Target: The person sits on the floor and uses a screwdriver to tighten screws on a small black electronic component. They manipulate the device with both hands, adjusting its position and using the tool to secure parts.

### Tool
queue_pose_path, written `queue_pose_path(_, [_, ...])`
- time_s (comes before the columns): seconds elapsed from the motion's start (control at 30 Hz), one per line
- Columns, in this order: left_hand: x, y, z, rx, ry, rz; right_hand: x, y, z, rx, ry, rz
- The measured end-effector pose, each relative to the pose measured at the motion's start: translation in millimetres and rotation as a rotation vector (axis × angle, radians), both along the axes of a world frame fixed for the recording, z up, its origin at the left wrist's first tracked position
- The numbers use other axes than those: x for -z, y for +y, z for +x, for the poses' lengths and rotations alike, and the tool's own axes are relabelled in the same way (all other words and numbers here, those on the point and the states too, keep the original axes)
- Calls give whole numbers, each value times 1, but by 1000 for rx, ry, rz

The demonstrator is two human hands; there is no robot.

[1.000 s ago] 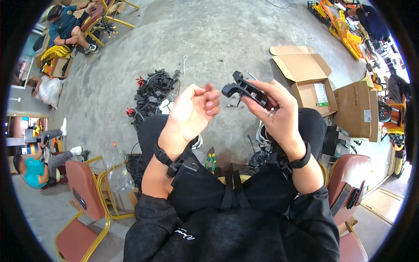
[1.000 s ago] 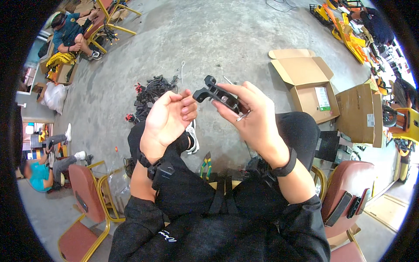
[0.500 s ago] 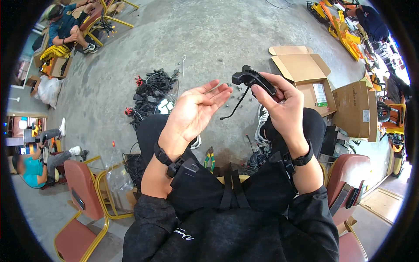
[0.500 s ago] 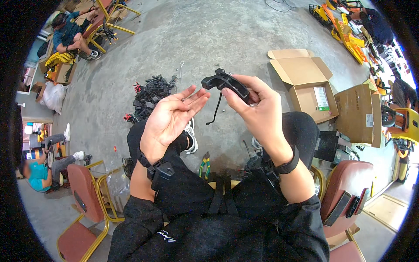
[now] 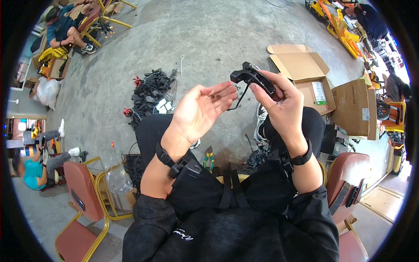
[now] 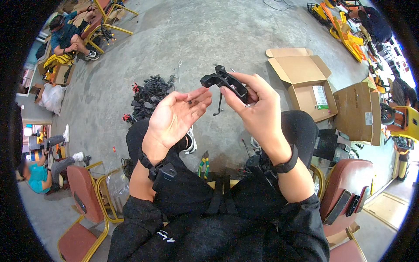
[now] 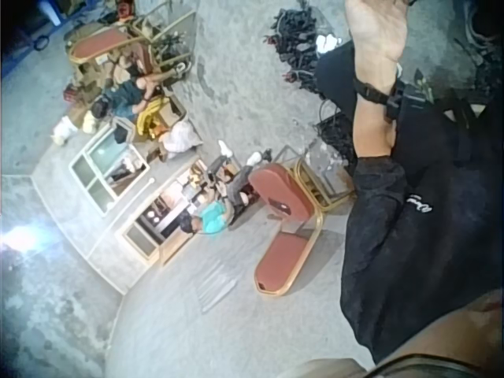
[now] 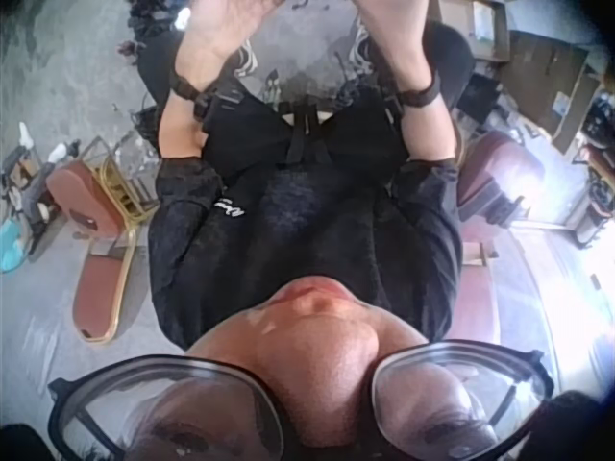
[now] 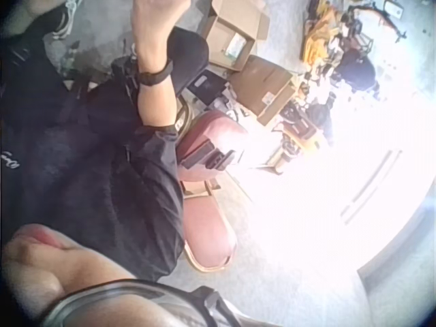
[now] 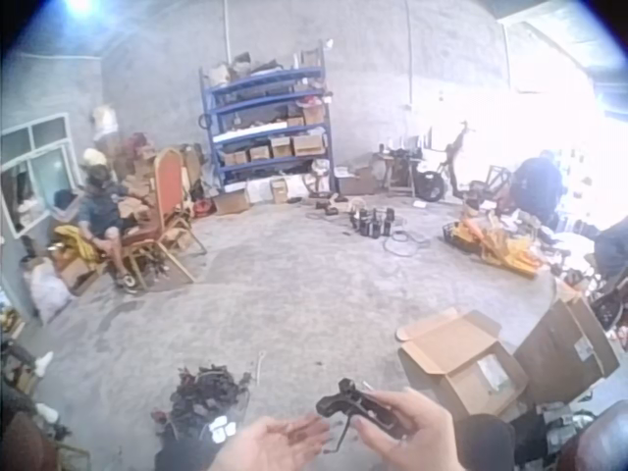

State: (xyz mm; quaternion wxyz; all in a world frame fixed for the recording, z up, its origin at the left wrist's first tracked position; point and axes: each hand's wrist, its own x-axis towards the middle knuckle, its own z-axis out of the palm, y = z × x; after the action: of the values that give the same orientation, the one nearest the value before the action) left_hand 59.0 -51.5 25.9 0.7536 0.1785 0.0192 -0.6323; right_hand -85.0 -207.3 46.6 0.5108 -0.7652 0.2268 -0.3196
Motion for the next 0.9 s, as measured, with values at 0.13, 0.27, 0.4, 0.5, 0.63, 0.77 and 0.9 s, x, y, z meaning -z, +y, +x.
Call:
queue_pose_path(0.13, [-10,-4,-6,-55,-172,111,5,-1,0,-18,-28,21])
queue_pose_path(0.27, [-16,-6,-14,-104,-302,165,6,-1,1,-26,-32,-6])
queue_pose_path(0.4, [-17,-6,-14,-73,-328,200,0,-1,-1,-8,4,-90])
queue_pose_path(0.5, [-11,-1,-7,26,-335,92,-2,-1,-1,-1,13,-127])
queue_pose_path(0.63, [-2,-1,-5,59,-321,33,-2,-1,0,-1,-4,-105])
queue_pose_path(0.77, [-5,-5,-13,-25,-398,159,0,0,1,1,-2,-143])
queue_pose_path(0.9, [-9,-12,-25,-196,-427,196,-3,4,0,4,17,-259])
